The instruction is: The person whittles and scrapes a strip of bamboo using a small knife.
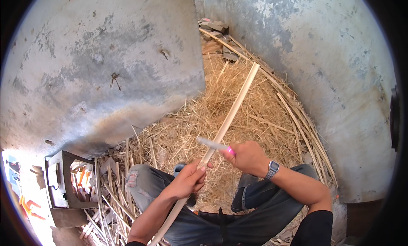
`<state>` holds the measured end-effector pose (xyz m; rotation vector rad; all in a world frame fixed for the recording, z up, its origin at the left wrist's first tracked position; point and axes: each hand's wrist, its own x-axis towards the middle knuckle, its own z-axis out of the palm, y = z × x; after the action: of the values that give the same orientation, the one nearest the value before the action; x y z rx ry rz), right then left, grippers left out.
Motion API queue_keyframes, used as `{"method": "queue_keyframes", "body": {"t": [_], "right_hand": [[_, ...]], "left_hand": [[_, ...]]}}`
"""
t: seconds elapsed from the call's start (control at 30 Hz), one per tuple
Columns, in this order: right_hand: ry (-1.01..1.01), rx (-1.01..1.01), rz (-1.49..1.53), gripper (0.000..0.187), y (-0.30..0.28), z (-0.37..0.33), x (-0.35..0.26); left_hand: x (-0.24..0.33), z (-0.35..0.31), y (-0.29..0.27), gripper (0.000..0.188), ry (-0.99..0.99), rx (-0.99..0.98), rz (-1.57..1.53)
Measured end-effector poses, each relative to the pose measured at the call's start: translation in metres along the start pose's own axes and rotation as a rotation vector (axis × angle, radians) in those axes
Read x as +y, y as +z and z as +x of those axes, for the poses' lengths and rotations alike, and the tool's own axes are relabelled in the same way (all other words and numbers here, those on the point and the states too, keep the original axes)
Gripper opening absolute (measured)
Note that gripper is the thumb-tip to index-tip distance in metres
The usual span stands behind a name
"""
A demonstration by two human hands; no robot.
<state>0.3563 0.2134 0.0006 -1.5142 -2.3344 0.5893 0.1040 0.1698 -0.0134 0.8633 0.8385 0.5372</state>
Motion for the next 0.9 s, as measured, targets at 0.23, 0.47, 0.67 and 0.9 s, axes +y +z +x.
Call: {"method": "queue_keyframes", "body": {"t": [0.23, 0.47, 0.67, 0.9], "right_hand": [[0.067, -0.024, 0.071, 0.058, -0.005, -0.004, 0.008], [0.276, -0.004, 0.115, 0.065, -0.034, 0.028, 0.044], [-0.024, -0.171, 0.062, 0.057, 0.003, -0.021, -0.006], [0.399, 0.07, -0.004, 0.06, -0.068, 0.048, 0.123]], "left_hand": [[-0.014, -0.001, -0.004, 0.026, -0.025, -0.068, 0.019], [-0.01, -0.006, -0.009, 0.024, -0.082, -0.07, 0.048], [-0.013, 0.003, -0.006, 0.024, -0.073, -0.1, 0.054], [-0.008, -0.004, -0.003, 0.022, -0.117, -0.078, 0.098]]}}
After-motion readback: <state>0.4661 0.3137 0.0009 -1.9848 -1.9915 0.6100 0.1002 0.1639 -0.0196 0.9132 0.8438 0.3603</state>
